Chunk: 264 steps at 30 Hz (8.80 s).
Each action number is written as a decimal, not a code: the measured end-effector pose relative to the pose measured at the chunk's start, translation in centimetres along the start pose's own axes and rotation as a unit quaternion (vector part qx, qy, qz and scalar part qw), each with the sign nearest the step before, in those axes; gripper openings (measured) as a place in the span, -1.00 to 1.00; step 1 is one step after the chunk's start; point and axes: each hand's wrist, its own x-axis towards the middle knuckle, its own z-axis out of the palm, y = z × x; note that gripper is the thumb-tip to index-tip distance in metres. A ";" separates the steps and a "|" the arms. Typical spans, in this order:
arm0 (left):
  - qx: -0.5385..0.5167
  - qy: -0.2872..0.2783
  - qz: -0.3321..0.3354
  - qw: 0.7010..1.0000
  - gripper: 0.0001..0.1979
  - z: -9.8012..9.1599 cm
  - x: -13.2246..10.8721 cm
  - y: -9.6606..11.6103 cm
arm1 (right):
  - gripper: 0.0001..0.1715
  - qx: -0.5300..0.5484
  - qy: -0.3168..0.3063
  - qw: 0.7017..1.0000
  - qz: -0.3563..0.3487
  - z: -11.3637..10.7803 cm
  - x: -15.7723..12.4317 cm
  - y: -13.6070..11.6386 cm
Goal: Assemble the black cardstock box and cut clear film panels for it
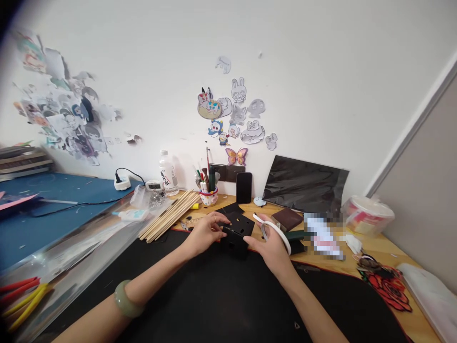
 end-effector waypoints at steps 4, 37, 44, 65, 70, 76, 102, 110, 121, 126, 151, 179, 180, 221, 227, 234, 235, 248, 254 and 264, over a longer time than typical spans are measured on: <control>-0.007 0.020 0.005 1.000 -0.72 1.1 -0.8 1.4 | 0.04 0.027 -0.052 0.998 -0.018 -0.6 0.3 2.0; 0.179 -0.079 0.041 0.980 -0.75 0.9 -9.7 7.5 | -0.63 0.037 0.010 0.997 0.065 -2.2 -9.5 -4.3; 0.222 -0.052 0.047 0.972 -0.79 2.3 -9.9 7.8 | -0.78 -0.039 0.055 0.998 -0.006 -2.7 -11.7 -2.9; 0.170 0.065 0.077 0.980 -0.84 5.0 -11.2 6.3 | -0.94 -0.146 0.068 0.971 -0.175 -2.0 -12.5 -2.4; 0.159 0.073 0.070 0.982 -0.84 5.1 -11.2 6.1 | -0.90 -0.201 0.070 0.951 -0.225 -1.8 -12.5 -2.5; 0.150 0.079 0.077 0.982 -0.85 5.2 -11.3 6.0 | -0.79 -0.246 0.055 0.930 -0.267 -1.6 -12.5 -2.4; 0.140 0.070 0.090 0.983 -0.83 4.9 -11.3 5.6 | -0.85 -0.207 0.047 0.949 -0.233 -1.5 -12.5 -2.7; 0.124 0.072 0.111 0.983 -0.77 4.8 -11.6 5.4 | -0.80 -0.190 0.007 0.948 -0.255 -1.0 -12.9 -2.8; 0.094 0.083 0.136 0.983 -0.79 4.9 -11.9 4.5 | -0.74 -0.170 -0.012 0.949 -0.266 -0.6 -13.1 -2.5; 0.087 0.088 0.146 0.982 -0.79 4.9 -11.9 4.4 | -0.73 -0.189 -0.024 0.940 -0.283 -0.5 -13.2 -2.4; 0.098 0.096 0.162 0.977 -0.76 5.1 -11.9 4.3 | -0.64 -0.299 -0.021 0.887 -0.352 -0.3 -13.5 -2.4; 0.103 0.102 0.165 0.976 -0.71 5.2 -12.0 4.4 | -0.65 -0.318 -0.042 0.878 -0.354 -0.1 -13.4 -2.5; 0.104 0.102 0.163 0.976 -0.71 5.2 -12.0 4.4 | -0.67 -0.307 -0.042 0.887 -0.343 -0.1 -13.4 -2.7; 0.292 -0.299 0.388 0.822 -0.82 3.9 -6.6 13.7 | -0.50 0.364 -0.363 0.829 0.222 -2.7 -13.0 -5.1; 0.294 -0.225 0.421 0.828 -0.75 2.8 -7.4 12.6 | -0.45 0.273 -0.318 0.896 0.145 -2.5 -13.2 -6.3; 0.147 -0.082 0.342 0.924 -0.82 0.8 -8.2 10.7 | -0.60 0.155 -0.308 0.936 0.074 -4.1 -12.7 -6.2; 0.123 -0.074 0.310 0.940 -0.84 0.6 -8.3 10.5 | -0.59 0.128 -0.312 0.939 0.072 -4.3 -12.6 -6.3; -0.001 0.027 -0.058 0.998 -0.67 -3.0 -10.3 4.9 | -0.66 -0.468 -0.133 0.861 -0.151 -4.6 -1.1 -5.9; 0.153 -0.086 0.039 0.984 -0.42 -2.9 -8.9 2.2 | -0.55 -0.479 -0.157 0.846 -0.176 -2.9 -1.0 -6.6; 0.005 -0.285 0.056 0.957 -0.66 -1.4 -7.8 2.1 | 0.19 -0.367 -0.387 0.844 -0.059 -2.2 -7.1 -6.5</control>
